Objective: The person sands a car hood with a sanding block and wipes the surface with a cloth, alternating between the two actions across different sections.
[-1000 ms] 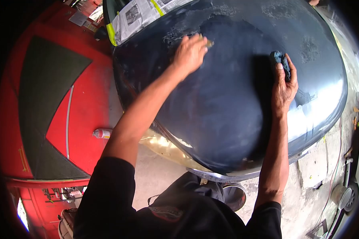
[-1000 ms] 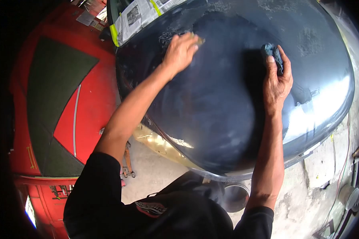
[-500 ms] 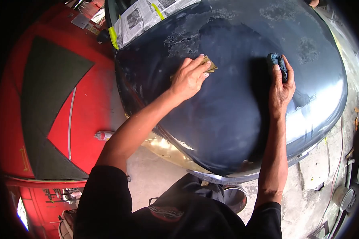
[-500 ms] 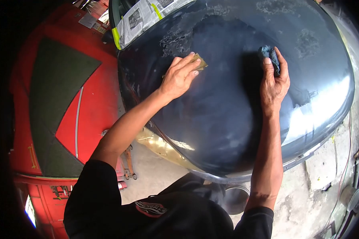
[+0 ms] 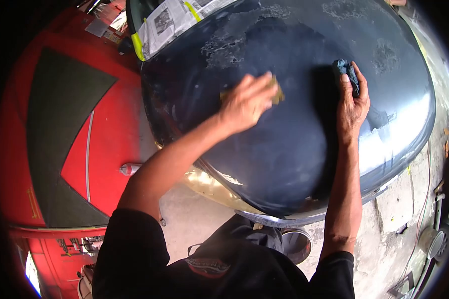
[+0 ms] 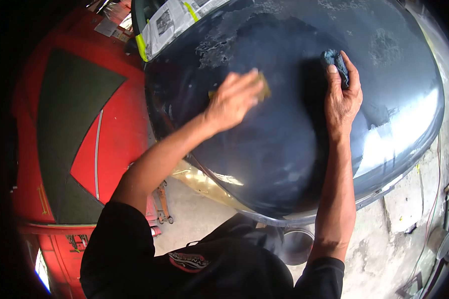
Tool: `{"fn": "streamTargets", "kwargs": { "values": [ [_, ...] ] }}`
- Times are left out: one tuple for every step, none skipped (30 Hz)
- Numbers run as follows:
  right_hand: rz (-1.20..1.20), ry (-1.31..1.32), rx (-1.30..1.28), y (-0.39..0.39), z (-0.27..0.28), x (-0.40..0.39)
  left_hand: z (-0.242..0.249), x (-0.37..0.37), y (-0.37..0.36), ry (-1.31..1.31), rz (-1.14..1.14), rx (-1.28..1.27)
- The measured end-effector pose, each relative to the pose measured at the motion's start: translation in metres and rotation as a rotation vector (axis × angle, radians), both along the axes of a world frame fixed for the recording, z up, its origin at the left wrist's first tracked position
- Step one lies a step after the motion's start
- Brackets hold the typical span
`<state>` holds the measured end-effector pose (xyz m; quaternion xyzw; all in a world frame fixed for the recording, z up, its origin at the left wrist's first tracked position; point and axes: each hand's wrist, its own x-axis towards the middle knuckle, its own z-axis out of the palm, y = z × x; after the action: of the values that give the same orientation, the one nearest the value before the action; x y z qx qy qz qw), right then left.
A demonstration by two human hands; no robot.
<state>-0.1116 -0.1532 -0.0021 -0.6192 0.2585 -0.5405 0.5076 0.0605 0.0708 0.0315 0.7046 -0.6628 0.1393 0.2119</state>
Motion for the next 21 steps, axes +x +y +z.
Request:
{"fn": "streamTargets", "kwargs": {
  "values": [
    [0.004,-0.001,0.0,0.0,0.001,0.0,0.002,0.025,-0.028,-0.034,0.021,0.0],
    [-0.003,0.014,-0.017,0.001,0.001,0.0,-0.005,0.057,-0.059,-0.079,0.02,-0.071],
    [-0.013,0.026,-0.032,0.003,0.003,-0.001,-0.001,0.076,-0.087,-0.133,-0.011,-0.134],
    [-0.027,0.032,-0.047,0.003,0.004,-0.002,0.005,0.079,-0.106,-0.169,0.051,-0.142],
    [-0.032,0.033,-0.053,0.003,0.005,-0.003,0.004,0.074,-0.104,-0.143,0.077,-0.132],
    [-0.033,0.03,-0.057,0.005,0.003,-0.004,0.003,0.066,-0.096,-0.121,0.107,-0.12],
    [-0.035,0.021,-0.066,0.004,0.004,-0.002,0.005,0.055,-0.089,-0.106,0.136,-0.114],
    [-0.011,-0.015,-0.033,0.002,0.001,-0.001,0.0,0.042,-0.069,-0.108,0.056,-0.096],
    [-0.02,-0.017,-0.036,0.002,0.001,0.0,-0.002,0.016,-0.043,0.004,0.083,-0.058],
    [-0.03,-0.017,-0.038,0.002,0.001,0.001,-0.006,0.002,-0.021,0.024,0.07,-0.003],
    [-0.04,-0.011,-0.038,0.002,0.001,0.001,-0.006,-0.006,-0.007,0.05,0.021,0.012],
    [-0.029,0.01,-0.014,0.001,-0.001,0.0,-0.004,0.0,-0.008,0.05,-0.005,0.031],
    [-0.035,0.014,-0.026,0.0,0.001,0.001,-0.002,0.008,-0.014,0.052,-0.03,0.044],
    [-0.044,0.02,-0.037,0.001,0.004,0.001,0.003,0.025,-0.034,-0.022,-0.015,0.016],
    [-0.05,0.033,-0.044,0.003,0.003,-0.001,0.006,0.045,-0.058,-0.089,0.001,-0.008],
    [-0.052,0.039,-0.048,0.002,0.002,-0.001,0.008,0.062,-0.082,-0.069,0.003,-0.06],
    [-0.057,0.044,-0.049,0.001,0.002,-0.001,0.006,0.077,-0.102,-0.123,0.01,-0.103],
    [-0.058,0.05,-0.05,0.002,0.002,-0.002,0.001,0.072,-0.108,-0.12,0.078,-0.128],
    [-0.052,0.049,-0.049,0.005,0.001,-0.004,0.0,0.068,-0.107,-0.12,0.154,-0.153],
    [-0.044,0.038,-0.051,0.004,0.0,-0.003,0.002,0.055,-0.093,-0.123,0.102,-0.135],
    [-0.039,0.02,-0.054,0.001,0.001,-0.001,0.001,0.035,-0.072,-0.133,0.048,-0.119]
  ]
}}
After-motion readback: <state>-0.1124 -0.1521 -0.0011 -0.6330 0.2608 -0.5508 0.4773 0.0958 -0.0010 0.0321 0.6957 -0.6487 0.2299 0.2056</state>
